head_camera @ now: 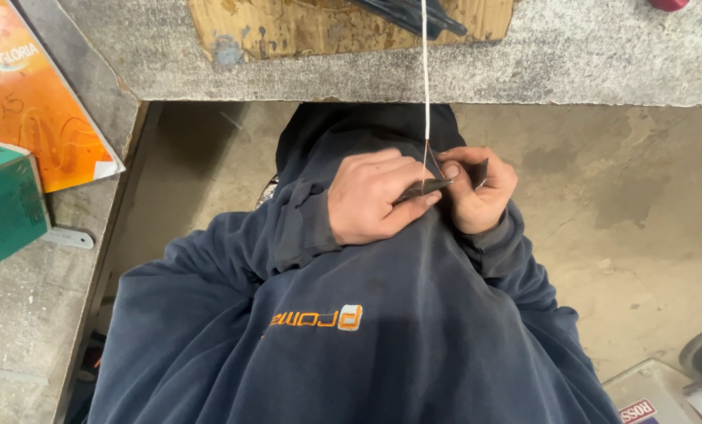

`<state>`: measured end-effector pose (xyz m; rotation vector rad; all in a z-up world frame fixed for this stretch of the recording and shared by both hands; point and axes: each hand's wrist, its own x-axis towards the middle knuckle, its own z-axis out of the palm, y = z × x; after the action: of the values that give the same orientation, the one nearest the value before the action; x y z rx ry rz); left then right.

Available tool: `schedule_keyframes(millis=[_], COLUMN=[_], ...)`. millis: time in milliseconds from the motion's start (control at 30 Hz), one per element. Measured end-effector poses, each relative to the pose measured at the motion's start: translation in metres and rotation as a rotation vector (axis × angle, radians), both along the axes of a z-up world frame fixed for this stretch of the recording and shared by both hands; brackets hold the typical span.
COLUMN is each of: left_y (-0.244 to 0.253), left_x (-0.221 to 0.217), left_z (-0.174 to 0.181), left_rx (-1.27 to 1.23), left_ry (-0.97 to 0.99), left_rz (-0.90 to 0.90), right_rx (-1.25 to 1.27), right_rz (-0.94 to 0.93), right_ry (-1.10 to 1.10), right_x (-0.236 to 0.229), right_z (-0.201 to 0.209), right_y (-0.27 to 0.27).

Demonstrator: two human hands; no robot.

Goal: The person walks to a workbench and uses a utility knife to strip the white insulation from a copper wire. They then use pliers to hold the wire and continue stripping the insulation from the end of the wire.

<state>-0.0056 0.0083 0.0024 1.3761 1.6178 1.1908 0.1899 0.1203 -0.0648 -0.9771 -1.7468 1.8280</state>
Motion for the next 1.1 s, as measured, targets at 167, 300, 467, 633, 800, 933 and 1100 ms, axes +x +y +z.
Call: schedule_keyframes(millis=[167,300,467,633,800,933,1100], left_y=[0.002,-0.005,-0.007,-0.005,-0.007,-0.012,-0.015], left_x=[-0.007,-0.012,-0.029,-0.044,-0.054,-0.062,-0.064], left_z=[0.001,-0.007,-0.013,-0.004,0.002,0.0,-0.001], left_rx=[0.037,0.023,-0.03,-0.035,-0.047,-0.044,-0.049], left_ry=[-0.031,-0.204,-0.255,-0.22,-0.161,-0.154,-0.085], left_rz=[0.016,-0.04,-0.167,-0.218,-0.24,-0.247,-0.272], right_rx=[-0.02,0.015,0.359,0.795,0.842,0.839,0.869], right_rz=[0.048,0.196,0.29,0.645,0.883,0.88,0.818], right_ry=[-0.015,-0.02,-0.096,0.023,0.179,0.238,0.088], right_x=[0.0,-0.007,-0.007,-0.055,-0.086,-0.094,-0.094], right_z=[0.009,0.042,0.08,0.108,0.111,0.107,0.101], right_y=[0.01,0.03,0.056,0.083,0.086,0.084,0.085])
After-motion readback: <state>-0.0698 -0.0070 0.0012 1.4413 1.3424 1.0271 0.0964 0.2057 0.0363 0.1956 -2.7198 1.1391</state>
